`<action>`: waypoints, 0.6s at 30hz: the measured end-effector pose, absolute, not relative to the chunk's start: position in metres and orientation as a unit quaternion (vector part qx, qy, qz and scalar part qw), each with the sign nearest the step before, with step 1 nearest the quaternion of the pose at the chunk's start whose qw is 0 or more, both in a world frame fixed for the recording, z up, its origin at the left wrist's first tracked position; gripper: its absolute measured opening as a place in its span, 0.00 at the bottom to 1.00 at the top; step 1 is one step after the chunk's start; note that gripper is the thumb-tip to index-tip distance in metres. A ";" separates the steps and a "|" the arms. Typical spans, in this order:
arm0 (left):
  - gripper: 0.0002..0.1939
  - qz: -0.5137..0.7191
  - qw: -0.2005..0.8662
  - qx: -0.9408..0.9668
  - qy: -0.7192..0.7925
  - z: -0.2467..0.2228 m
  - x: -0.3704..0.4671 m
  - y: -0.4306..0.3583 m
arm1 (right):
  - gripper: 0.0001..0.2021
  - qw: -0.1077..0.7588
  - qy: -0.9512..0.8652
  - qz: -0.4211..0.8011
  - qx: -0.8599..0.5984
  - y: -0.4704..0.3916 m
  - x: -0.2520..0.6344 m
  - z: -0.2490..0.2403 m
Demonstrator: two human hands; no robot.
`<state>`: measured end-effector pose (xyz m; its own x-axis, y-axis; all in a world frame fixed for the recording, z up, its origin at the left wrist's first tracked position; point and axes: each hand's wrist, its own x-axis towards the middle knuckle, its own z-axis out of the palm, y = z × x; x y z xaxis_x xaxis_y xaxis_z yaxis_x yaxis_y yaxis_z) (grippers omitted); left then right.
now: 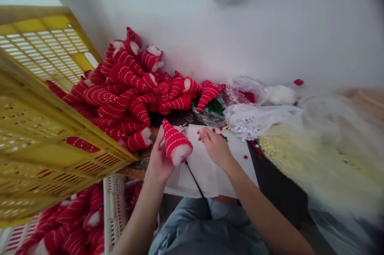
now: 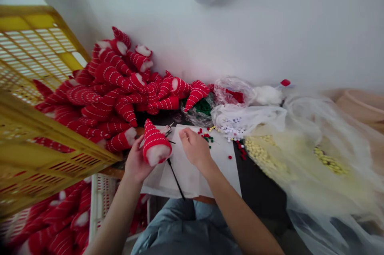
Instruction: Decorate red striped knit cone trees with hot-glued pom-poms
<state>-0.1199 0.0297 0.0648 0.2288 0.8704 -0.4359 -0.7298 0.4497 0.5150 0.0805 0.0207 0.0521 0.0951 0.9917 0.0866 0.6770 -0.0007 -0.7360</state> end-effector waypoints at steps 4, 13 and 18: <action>0.22 0.518 0.795 0.103 0.299 0.073 -0.132 0.036 | 0.19 0.216 -0.697 0.124 -0.672 0.017 0.043 0.015; 0.22 0.571 0.754 0.073 0.316 0.110 -0.141 0.043 | 0.35 0.090 -0.752 0.111 -0.643 0.024 -0.002 0.020; 0.20 0.561 0.756 0.120 0.315 0.119 -0.153 0.049 | 0.22 0.102 -0.771 0.112 -0.619 0.045 -0.007 0.031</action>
